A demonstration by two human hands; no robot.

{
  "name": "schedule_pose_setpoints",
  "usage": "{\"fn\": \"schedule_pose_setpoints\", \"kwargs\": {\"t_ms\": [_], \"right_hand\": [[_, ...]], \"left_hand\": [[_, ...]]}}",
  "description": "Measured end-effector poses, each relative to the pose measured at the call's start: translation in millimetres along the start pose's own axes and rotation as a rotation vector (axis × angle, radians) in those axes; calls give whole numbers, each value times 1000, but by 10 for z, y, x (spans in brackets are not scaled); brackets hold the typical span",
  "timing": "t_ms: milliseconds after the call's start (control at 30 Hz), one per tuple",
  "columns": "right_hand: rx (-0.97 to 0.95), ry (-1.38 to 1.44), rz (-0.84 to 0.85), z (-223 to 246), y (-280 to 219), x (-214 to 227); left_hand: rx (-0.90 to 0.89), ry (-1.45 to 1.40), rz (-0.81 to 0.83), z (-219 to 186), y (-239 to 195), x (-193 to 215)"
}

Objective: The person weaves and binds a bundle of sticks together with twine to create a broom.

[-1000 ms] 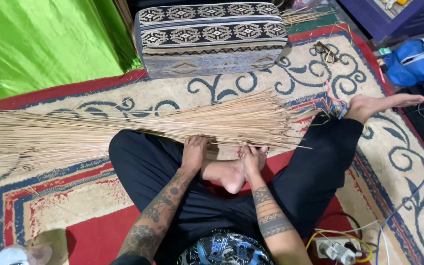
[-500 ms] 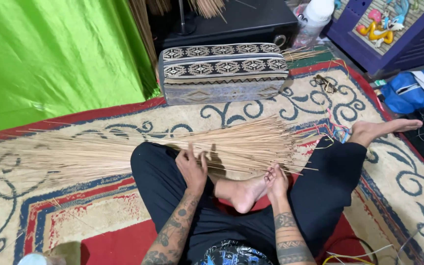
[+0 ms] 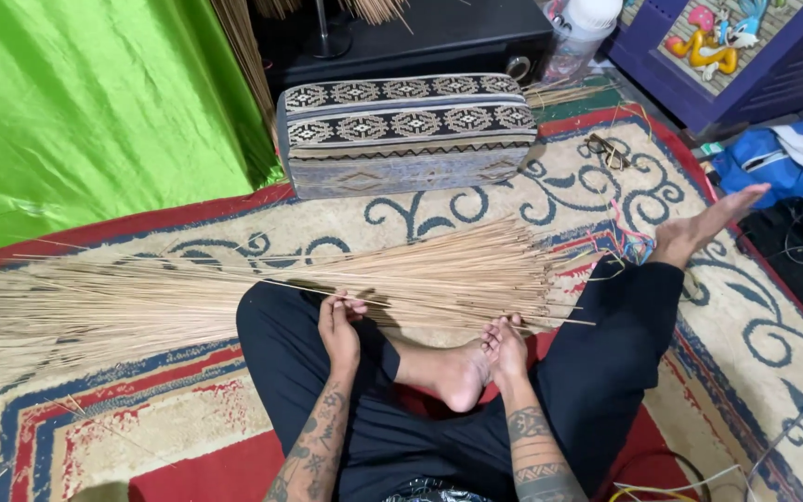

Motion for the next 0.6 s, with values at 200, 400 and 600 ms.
{"fn": "schedule_pose_setpoints", "kwargs": {"t_ms": [200,400,600], "right_hand": [[32,-52,-6,-34,29,-17],[312,-435,-56,29,-100,-166],[669,-1391,-158,756,-1134,-903]], "left_hand": [[3,-24,-40,-122,-36,28],[-37,-29,-61,-53,12,53],[-53,-82,-61,-136,-21,49]]}}
Point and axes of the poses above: each hand's wrist, its own y-axis towards the middle knuckle, its own x-axis out of the back of the hand, z = x × y, the point moved 5 cm from there along y, towards the middle knuckle, and after that the axes turned 8 degrees about z, right-handed, at the moved point
